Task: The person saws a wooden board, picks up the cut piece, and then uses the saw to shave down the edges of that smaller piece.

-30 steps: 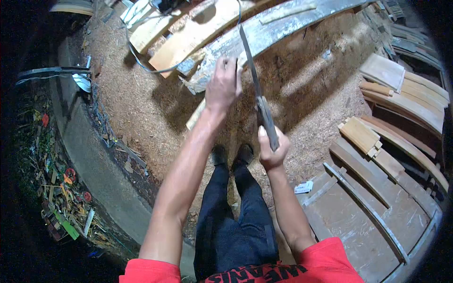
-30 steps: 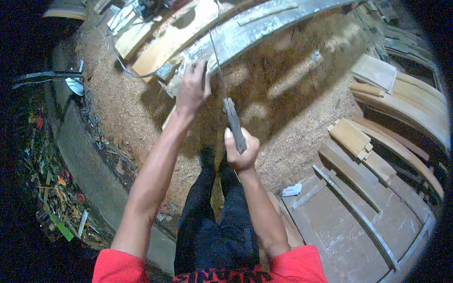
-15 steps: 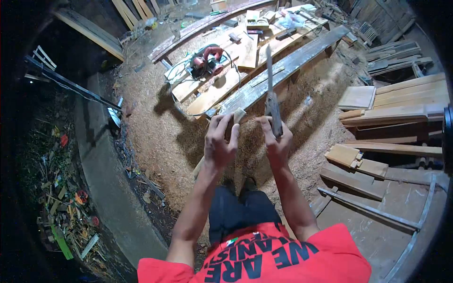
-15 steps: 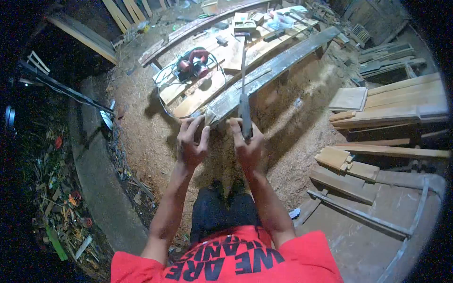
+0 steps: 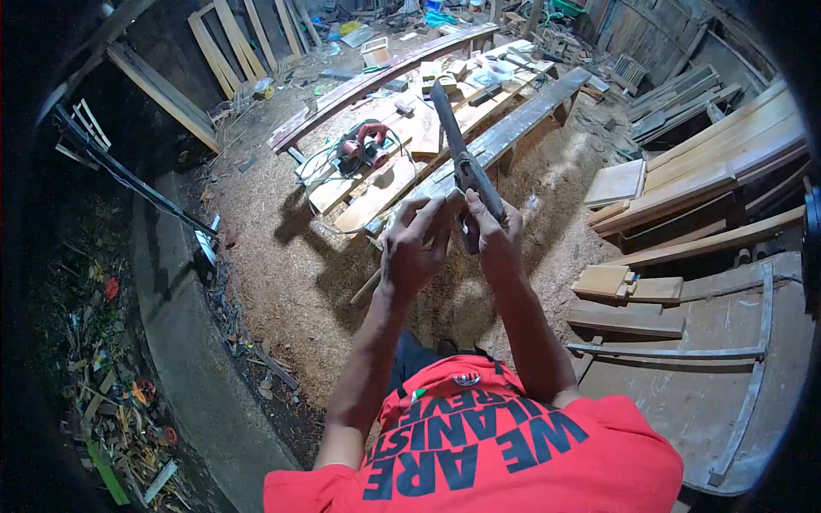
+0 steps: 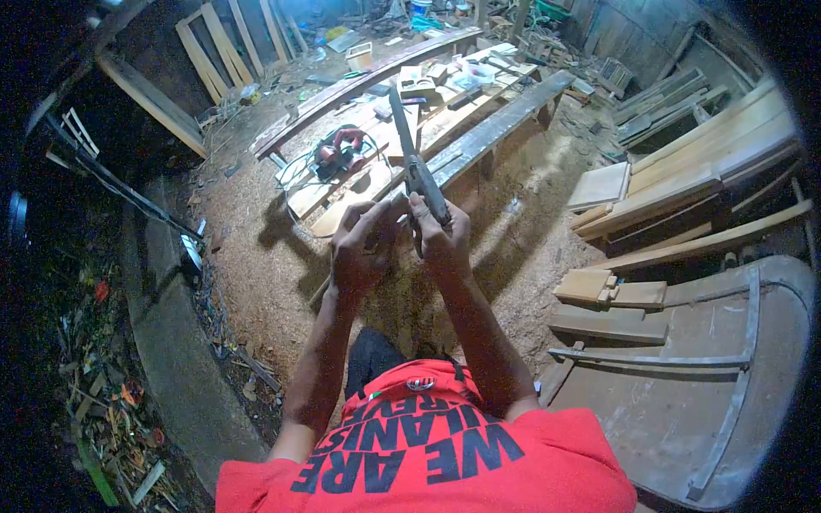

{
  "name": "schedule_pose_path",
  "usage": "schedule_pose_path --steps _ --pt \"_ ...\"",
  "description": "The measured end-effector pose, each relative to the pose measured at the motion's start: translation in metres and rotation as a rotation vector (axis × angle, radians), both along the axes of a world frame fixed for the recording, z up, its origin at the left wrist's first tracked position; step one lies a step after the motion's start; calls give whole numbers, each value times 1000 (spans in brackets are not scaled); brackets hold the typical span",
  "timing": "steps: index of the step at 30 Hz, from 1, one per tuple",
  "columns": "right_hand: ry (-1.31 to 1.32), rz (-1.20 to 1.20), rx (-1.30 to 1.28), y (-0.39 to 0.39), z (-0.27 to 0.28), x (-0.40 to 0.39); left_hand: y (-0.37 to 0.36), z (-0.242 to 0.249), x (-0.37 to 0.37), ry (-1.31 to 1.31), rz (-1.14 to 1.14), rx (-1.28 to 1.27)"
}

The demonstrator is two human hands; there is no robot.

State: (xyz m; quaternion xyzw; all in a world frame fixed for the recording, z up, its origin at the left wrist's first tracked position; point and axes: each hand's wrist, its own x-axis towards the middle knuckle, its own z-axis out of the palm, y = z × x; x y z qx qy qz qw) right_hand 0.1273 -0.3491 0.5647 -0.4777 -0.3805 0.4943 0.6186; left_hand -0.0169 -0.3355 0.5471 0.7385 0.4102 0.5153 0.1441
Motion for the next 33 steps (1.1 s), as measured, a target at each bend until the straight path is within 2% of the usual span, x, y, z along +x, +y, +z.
schedule_pose_path --steps 6,8,14,17,20,23,26,33 --pt "55 -77 28 17 -6 0 23 4 6 -82 -76 -30" --pt "79 -148 41 29 -13 2 31 10 7 -134 -107 -119" --pt "-108 -292 150 45 -4 4 76 -6 1 -183 -210 -216" --pt "-150 -412 242 62 -5 -7 76 14 -6 -273 -330 -380" --pt "-127 -392 137 66 7 -17 89 7 -11 -287 -396 -375" --pt "-84 -383 175 77 -4 -22 95 13 -19 -281 -445 -481" --pt "-19 -374 218 80 -15 -29 105 7 -26 -223 -454 -507" --pt "8 -408 93 83 -27 -49 114 -26 -40 -217 -361 -467"
